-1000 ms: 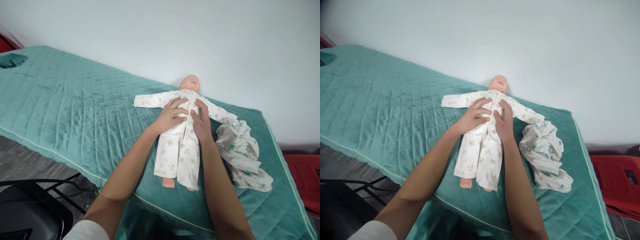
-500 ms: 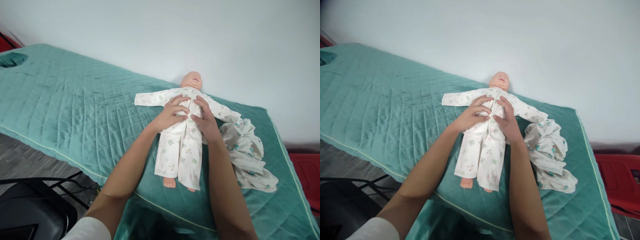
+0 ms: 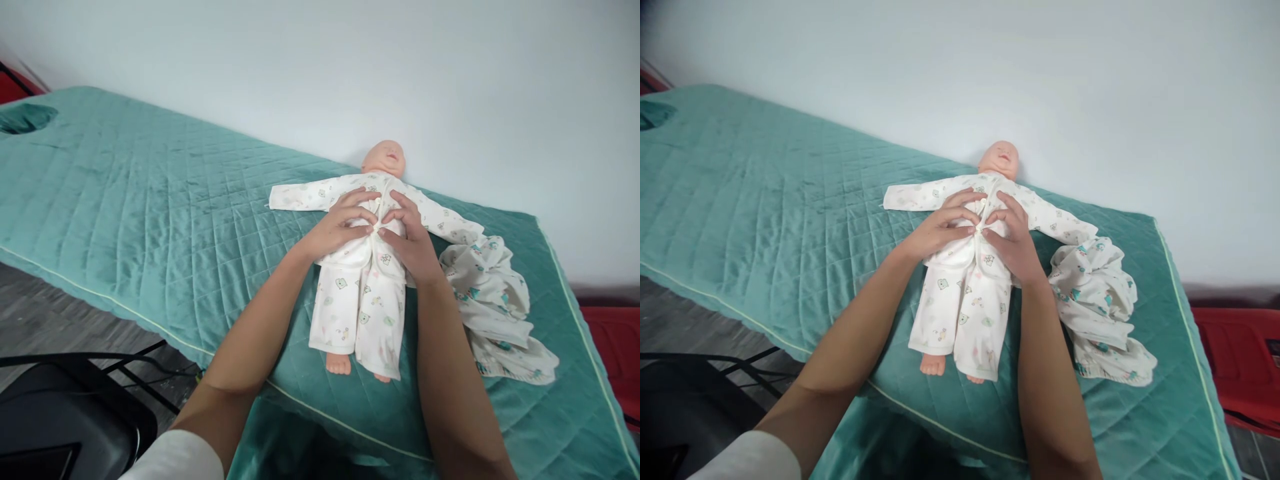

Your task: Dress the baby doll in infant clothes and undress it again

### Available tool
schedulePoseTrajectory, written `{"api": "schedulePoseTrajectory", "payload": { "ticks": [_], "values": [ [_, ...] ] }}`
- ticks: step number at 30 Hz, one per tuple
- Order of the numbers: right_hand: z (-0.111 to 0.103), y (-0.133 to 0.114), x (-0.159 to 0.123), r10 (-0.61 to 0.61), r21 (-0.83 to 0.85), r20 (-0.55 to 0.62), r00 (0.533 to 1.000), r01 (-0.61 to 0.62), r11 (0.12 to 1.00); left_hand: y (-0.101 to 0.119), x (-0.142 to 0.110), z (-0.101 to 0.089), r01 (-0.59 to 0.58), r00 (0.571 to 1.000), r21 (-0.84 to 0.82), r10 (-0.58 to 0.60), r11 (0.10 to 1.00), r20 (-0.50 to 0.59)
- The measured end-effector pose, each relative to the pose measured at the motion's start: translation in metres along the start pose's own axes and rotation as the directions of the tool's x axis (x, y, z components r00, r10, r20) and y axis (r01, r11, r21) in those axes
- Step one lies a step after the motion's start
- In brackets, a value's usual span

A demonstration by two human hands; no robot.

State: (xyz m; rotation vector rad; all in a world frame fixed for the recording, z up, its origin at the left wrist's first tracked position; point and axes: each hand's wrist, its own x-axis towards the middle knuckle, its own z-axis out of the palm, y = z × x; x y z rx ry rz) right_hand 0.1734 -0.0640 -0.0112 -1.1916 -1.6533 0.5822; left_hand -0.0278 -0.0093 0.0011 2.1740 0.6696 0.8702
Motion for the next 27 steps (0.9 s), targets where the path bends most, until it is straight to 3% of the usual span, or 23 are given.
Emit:
{"api": "schedulePoseTrajectory", "payload": {
  "ticks": [8,16,23,27],
  "values": [
    [0.0,0.0,0.001,-0.043,-0.05,-0.003,0.999,0.043,0.998,-0.004,0.001,0.0,-0.042,0.999,0.017,0.042,0.999,-0.02],
    [0.0,0.0,0.0,-0.04,-0.023,0.001,0.999,0.04,0.999,-0.009,0.002,-0.004,-0.038,0.998,0.055,0.036,0.998,0.042],
    [0.0,0.001,0.001,-0.066,-0.008,0.001,0.998,0.066,0.998,-0.007,0.002,0.002,-0.065,0.998,0.106,0.067,0.992,-0.016],
    [0.0,0.0,0.001,-0.065,-0.011,-0.002,0.998,0.065,0.998,-0.001,0.002,0.008,-0.021,0.998,0.165,0.031,0.986,-0.059]
  ]
}}
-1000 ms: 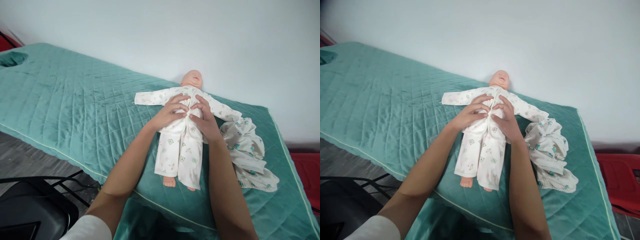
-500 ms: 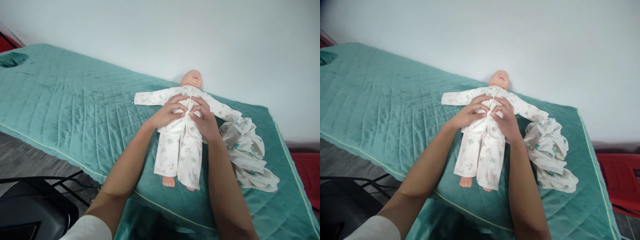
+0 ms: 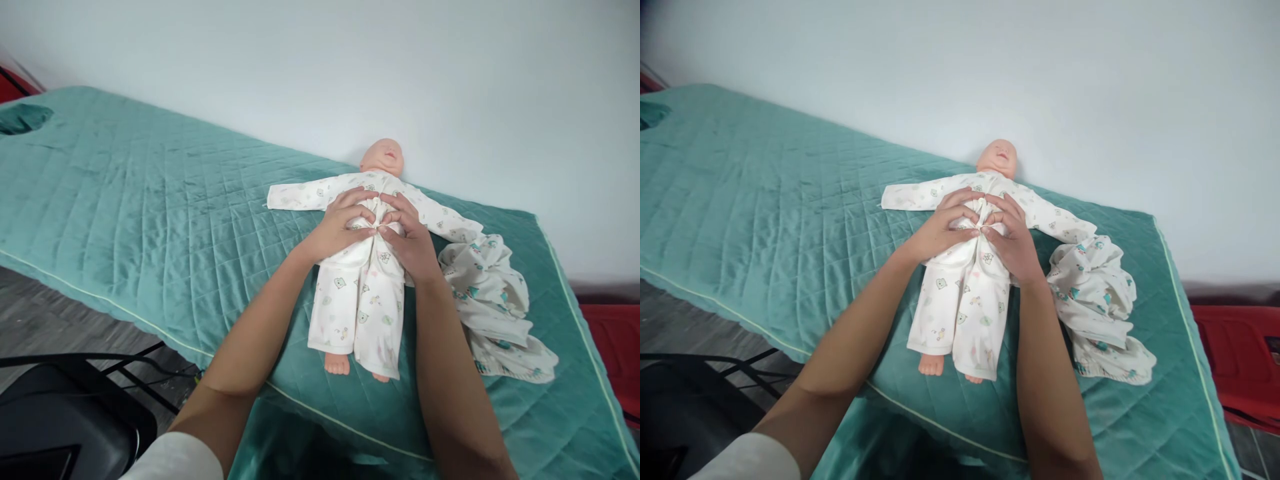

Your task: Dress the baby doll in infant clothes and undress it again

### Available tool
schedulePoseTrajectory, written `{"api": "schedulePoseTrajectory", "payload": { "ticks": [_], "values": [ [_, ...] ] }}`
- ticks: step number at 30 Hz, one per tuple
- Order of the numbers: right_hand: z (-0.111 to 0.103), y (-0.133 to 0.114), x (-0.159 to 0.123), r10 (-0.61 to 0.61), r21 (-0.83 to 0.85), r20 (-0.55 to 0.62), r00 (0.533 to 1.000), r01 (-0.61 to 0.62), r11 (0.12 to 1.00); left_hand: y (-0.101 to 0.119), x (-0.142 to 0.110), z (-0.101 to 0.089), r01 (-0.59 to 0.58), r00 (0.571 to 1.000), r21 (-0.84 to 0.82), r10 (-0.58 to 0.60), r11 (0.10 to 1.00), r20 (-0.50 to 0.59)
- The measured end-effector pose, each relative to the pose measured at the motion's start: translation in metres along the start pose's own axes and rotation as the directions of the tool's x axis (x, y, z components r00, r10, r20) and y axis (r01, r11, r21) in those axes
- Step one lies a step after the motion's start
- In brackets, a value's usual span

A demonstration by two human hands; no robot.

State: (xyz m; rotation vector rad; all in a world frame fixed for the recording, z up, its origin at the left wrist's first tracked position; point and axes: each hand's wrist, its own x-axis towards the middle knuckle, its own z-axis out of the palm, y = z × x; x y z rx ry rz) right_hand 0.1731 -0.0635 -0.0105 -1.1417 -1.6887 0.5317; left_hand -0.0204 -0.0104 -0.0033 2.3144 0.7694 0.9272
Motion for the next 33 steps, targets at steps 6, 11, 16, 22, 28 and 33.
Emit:
{"api": "schedulePoseTrajectory", "payload": {
  "ticks": [6,11,16,22,28,33],
  "values": [
    [-0.001,0.001,0.0,0.009,0.04,0.008,1.0,-0.009,0.999,0.006,0.0,0.006,0.005,0.997,0.067,0.0,0.998,-0.082],
    [0.002,0.003,-0.001,0.062,0.19,-0.052,0.997,-0.051,0.98,-0.002,-0.001,0.003,-0.036,0.999,-0.007,0.036,0.999,-0.034],
    [0.008,-0.006,0.0,0.235,0.52,-0.157,0.959,-0.122,0.846,-0.005,-0.002,0.003,-0.026,0.993,-0.258,-0.005,0.966,-0.121],
    [0.002,0.009,0.002,0.494,0.653,-0.41,0.767,-0.132,0.745,-0.023,0.0,0.0,0.104,0.797,-0.597,-0.426,0.795,-0.429],
    [0.012,0.012,0.006,0.422,0.388,-0.571,0.704,-0.222,0.895,-0.032,0.0,0.0,0.437,0.744,-0.441,-0.591,0.784,-0.312],
    [0.01,0.01,0.005,0.346,0.137,-0.52,0.781,-0.324,0.936,-0.04,-0.001,-0.004,0.478,0.771,-0.272,-0.547,0.835,-0.326]
  ]
}}
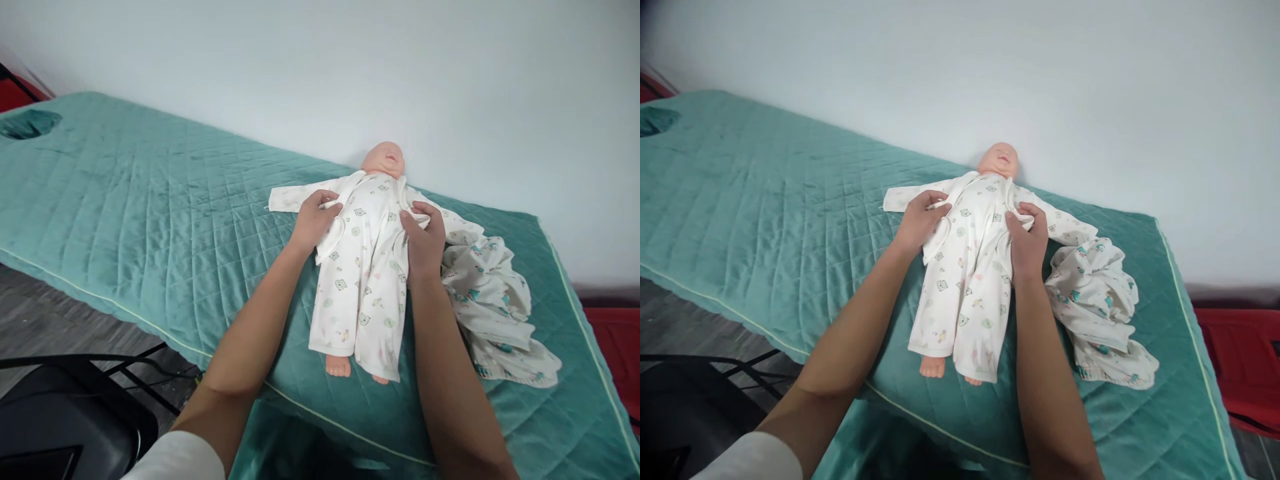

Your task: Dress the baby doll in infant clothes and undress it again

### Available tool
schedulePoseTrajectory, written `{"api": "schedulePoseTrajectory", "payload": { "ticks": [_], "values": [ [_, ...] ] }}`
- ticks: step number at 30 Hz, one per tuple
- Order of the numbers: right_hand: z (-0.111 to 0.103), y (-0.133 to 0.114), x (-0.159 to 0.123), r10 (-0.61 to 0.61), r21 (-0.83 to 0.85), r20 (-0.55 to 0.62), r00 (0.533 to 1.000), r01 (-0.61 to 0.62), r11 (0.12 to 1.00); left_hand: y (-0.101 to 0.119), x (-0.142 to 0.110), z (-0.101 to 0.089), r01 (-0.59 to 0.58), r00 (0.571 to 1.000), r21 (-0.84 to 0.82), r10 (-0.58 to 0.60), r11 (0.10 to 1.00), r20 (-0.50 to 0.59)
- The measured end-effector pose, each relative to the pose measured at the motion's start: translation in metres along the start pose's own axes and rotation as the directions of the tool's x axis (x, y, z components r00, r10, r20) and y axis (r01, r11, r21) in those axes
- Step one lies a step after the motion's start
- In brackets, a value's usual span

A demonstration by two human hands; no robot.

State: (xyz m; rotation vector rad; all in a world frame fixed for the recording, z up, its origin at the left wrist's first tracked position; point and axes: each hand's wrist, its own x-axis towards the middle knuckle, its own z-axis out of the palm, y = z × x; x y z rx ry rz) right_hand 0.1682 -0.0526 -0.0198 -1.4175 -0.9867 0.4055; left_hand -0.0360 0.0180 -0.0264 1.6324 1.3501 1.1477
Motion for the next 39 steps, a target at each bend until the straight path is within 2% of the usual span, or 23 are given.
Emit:
{"api": "schedulePoseTrajectory", "payload": {
  "ticks": [3,6,8,9,11,13,16,21,25,31,34,39],
  "values": [
    [-0.02,0.012,0.011,0.013,-0.068,-0.062,0.998,-0.018,0.998,-0.015,0.012,-0.02,-0.075,0.973,0.259,0.128,0.963,-0.194],
    [-0.038,0.026,0.024,0.028,-0.154,-0.286,0.958,-0.075,0.985,-0.029,0.021,-0.037,0.01,0.922,0.483,0.179,0.876,-0.344],
    [-0.04,0.033,0.029,-0.045,-0.259,-0.318,0.947,-0.041,0.965,-0.032,0.022,-0.038,-0.01,0.921,0.572,0.23,0.82,-0.314],
    [-0.038,0.035,0.029,-0.103,-0.322,-0.273,0.956,0.01,0.947,-0.031,0.022,-0.035,-0.059,0.924,0.607,0.274,0.792,-0.267],
    [-0.029,0.037,0.027,-0.212,-0.419,-0.108,0.971,0.149,0.896,-0.027,0.02,-0.026,-0.184,0.926,0.648,0.351,0.739,-0.137],
    [-0.021,0.04,0.025,-0.271,-0.461,0.028,0.962,0.253,0.851,-0.022,0.017,-0.017,-0.278,0.926,0.653,0.377,0.705,-0.012],
    [-0.017,0.047,0.027,-0.277,-0.475,0.09,0.957,0.286,0.832,-0.019,0.015,-0.011,-0.33,0.927,0.655,0.363,0.68,0.091],
    [-0.024,0.057,0.033,-0.271,-0.475,0.133,0.953,0.301,0.827,-0.024,0.02,-0.011,-0.267,0.945,0.695,0.323,0.667,0.052],
    [-0.027,0.06,0.035,-0.25,-0.484,0.193,0.949,0.314,0.817,-0.026,0.03,-0.012,-0.271,0.942,0.699,0.333,0.662,0.05],
    [-0.031,0.064,0.036,-0.163,-0.583,0.287,0.944,0.307,0.752,-0.026,0.036,-0.014,-0.187,0.961,0.68,0.276,0.709,-0.023],
    [-0.029,0.062,0.033,-0.131,-0.633,0.279,0.951,0.285,0.72,-0.027,0.035,-0.014,-0.156,0.97,0.673,0.242,0.723,-0.035],
    [-0.02,0.046,0.031,-0.106,-0.708,0.166,0.98,0.193,0.679,-0.028,0.033,-0.015,-0.197,0.964,0.657,0.265,0.728,-0.004]
  ]
}}
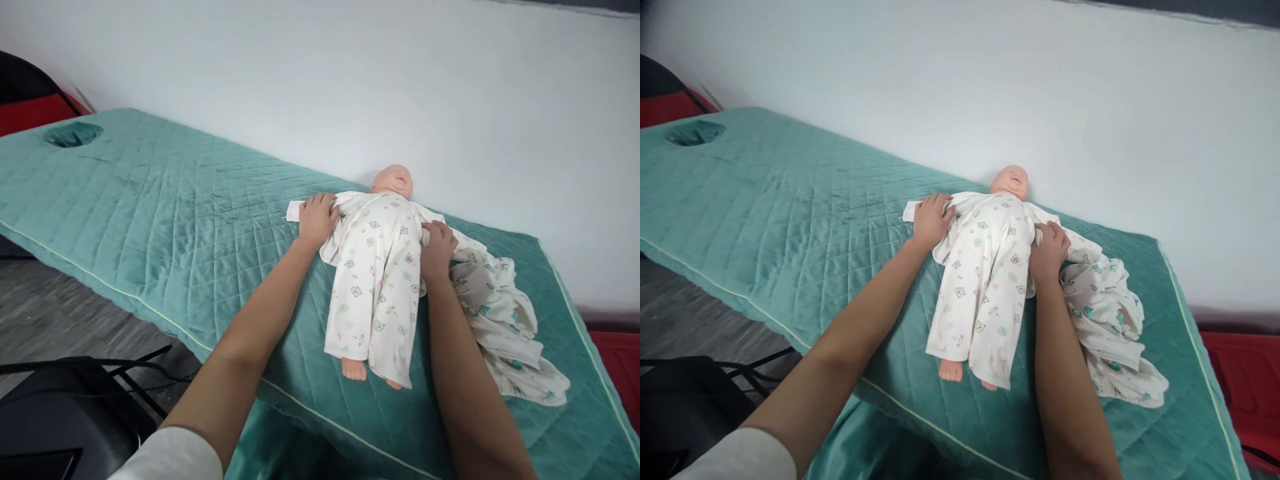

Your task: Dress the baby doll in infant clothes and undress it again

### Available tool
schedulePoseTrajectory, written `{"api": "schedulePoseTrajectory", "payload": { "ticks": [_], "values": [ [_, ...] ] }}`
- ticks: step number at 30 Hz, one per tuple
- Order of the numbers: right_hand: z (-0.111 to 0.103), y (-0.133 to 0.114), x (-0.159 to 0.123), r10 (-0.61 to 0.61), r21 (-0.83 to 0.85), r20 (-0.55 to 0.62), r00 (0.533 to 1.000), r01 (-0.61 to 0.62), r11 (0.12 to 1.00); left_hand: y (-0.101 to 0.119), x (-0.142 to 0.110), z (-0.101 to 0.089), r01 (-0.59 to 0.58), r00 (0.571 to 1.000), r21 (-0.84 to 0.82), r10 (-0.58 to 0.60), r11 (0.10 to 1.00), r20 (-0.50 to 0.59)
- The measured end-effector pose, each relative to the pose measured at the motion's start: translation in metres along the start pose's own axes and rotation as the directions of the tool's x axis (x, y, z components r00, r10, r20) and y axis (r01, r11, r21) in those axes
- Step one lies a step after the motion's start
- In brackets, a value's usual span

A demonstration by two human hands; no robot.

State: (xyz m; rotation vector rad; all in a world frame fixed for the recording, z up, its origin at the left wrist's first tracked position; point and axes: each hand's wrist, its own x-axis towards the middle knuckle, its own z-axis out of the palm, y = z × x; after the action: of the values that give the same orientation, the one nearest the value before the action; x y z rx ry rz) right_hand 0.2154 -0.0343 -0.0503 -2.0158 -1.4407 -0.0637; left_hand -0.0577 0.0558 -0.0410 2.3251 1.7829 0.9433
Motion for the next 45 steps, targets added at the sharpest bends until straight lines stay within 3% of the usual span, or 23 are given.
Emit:
{"api": "schedulePoseTrajectory", "payload": {
  "ticks": [7,12,16,18,21,24,27,28,29,30,32,34,36,38,42,45],
  "values": [
    [-0.009,0.027,0.032,0.158,-0.049,-0.17,0.973,-0.168,0.985,-0.004,0.002,0.002,0.014,1.0,0.021,-0.014,1.0,-0.022],
    [-0.002,0.023,0.035,0.088,-0.097,-0.203,0.975,-0.109,0.989,-0.004,0.004,0.004,0.024,1.0,0.03,-0.024,0.999,-0.011],
    [0.0,0.014,0.044,-0.041,-0.181,-0.082,0.996,0.025,0.983,-0.003,0.004,0.004,0.024,1.0,0.025,-0.024,0.999,-0.018],
    [0.0,0.017,0.054,0.046,-0.19,-0.006,0.999,-0.046,0.981,-0.002,0.003,0.003,0.023,1.0,0.016,-0.022,1.0,-0.009],
    [0.001,0.022,0.069,0.171,-0.197,0.021,0.985,-0.163,0.967,0.0,0.004,0.001,0.03,1.0,0.012,-0.03,0.999,0.001],
    [0.003,0.005,0.079,0.06,-0.151,-0.027,0.998,-0.063,0.987,0.002,0.006,-0.001,0.063,0.998,0.026,-0.063,0.998,0.003],
    [-0.003,-0.039,0.082,-0.105,0.008,-0.082,0.991,0.106,0.994,0.002,0.007,-0.001,0.075,0.997,0.028,-0.076,0.997,0.002],
    [-0.006,-0.057,0.082,-0.156,0.075,-0.04,0.987,0.158,0.985,0.002,0.008,0.0,0.071,0.997,0.029,-0.071,0.997,0.006],
    [-0.008,-0.076,0.082,-0.223,0.121,0.064,0.973,0.214,0.969,0.001,0.008,0.0,0.063,0.998,0.034,-0.063,0.997,0.013],
    [-0.008,-0.095,0.082,-0.314,0.141,0.203,0.928,0.289,0.947,0.001,0.009,0.001,0.055,0.998,0.041,-0.056,0.998,0.023],
    [-0.004,-0.128,0.081,-0.484,0.126,0.441,0.755,0.482,0.867,0.001,0.009,0.002,0.042,0.998,0.059,-0.045,0.997,0.044],
    [0.007,-0.154,0.081,-0.551,0.069,0.602,0.577,0.65,0.756,0.001,0.01,0.004,0.036,0.998,0.072,-0.04,0.997,0.054],
    [0.023,-0.169,0.082,-0.55,0.016,0.696,0.461,0.756,0.654,0.001,0.01,0.005,0.032,0.998,0.072,-0.036,0.997,0.055],
    [0.038,-0.177,0.082,-0.531,-0.035,0.731,0.428,0.801,0.598,0.002,0.01,0.006,0.03,0.998,0.063,-0.034,0.998,0.057],
    [0.055,-0.183,0.085,-0.485,-0.116,0.742,0.463,0.801,0.588,0.002,0.011,0.006,0.033,0.997,0.05,-0.036,0.998,0.064],
    [0.056,-0.188,0.086,-0.365,-0.176,0.797,0.48,0.764,0.62,0.003,0.01,0.005,0.026,0.998,0.051,-0.029,0.998,0.062]
  ]
}}
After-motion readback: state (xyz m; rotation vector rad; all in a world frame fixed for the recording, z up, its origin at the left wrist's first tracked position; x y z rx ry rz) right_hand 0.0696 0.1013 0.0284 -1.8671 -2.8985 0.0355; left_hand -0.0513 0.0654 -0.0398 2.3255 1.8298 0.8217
